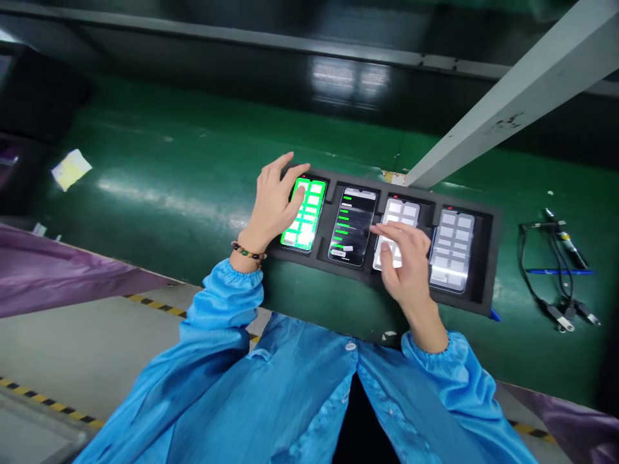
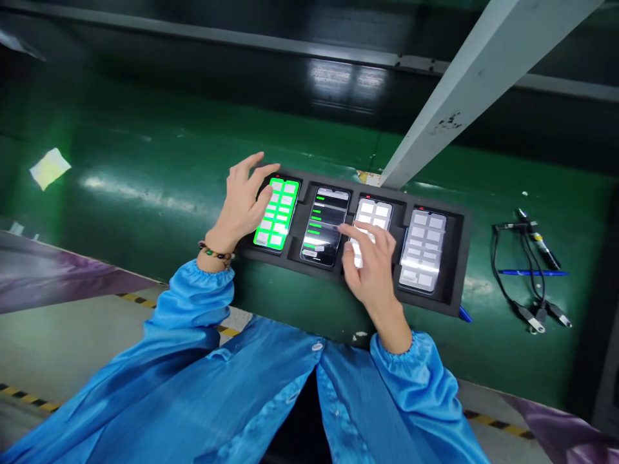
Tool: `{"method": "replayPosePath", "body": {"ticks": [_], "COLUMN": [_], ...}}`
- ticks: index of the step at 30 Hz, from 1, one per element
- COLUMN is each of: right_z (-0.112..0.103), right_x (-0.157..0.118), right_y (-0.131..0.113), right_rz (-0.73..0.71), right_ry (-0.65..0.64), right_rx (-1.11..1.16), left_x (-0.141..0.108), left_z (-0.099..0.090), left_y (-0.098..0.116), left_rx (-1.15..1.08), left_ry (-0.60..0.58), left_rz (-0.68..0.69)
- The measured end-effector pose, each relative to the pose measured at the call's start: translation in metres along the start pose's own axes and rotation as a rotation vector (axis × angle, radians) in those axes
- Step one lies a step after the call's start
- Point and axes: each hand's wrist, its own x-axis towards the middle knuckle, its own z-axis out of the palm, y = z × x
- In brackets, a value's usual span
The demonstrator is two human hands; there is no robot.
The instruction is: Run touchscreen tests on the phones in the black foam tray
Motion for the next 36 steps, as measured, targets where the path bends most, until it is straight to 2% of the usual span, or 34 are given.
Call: {"method": "replayPosePath", "body": {"ticks": [3,6,8,11,14,17,19,22,26,31,36], "right_z": [-0.02,-0.034,-0.041,-0.058,-0.076,-0.084,-0.082,-0.075,-0.072,-0.076,-0.082], "right_x": [0.004,0.017,0.024,0.028,0.021,0.015,0.015,0.019,0.021,0.009,-0.015], "right_y": [0.018,0.036,0.046,0.064,0.084,0.1,0.106,0.108,0.106,0.098,0.084], "right_rz": [0.111,0.168,0.169,0.199,0.243,0.228,0.212,0.197,0.178,0.138,0.135], "right_ry": [0.041,-0.037,-0.087,-0.052,0.019,-0.002,-0.041,-0.07,-0.08,-0.107,-0.138], "right_rx": [-0.084,-0.168,-0.211,-0.259,-0.269,-0.259,-0.259,-0.277,-0.307,-0.309,-0.297], "left_x": [-0.006,-0.011,-0.012,-0.01,-0.002,0.012,0.022,0.031,0.03,0.015,-0.009], "left_z": [0.0,0.001,0.001,0.007,0.025,0.048,0.061,0.071,0.072,0.064,0.056], "left_y": [-0.008,-0.008,0.003,0.037,0.083,0.119,0.13,0.135,0.138,0.15,0.156], "left_rx": [-0.072,-0.094,-0.085,-0.096,-0.101,-0.032,0.019,0.077,0.12,0.118,0.075], "left_ry": [0.048,0.062,0.076,0.072,-0.038,-0.117,-0.145,-0.173,-0.172,-0.201,-0.216], "left_rz": [-0.079,-0.071,-0.018,0.121,0.303,0.313,0.286,0.273,0.25,0.28,0.246]}}
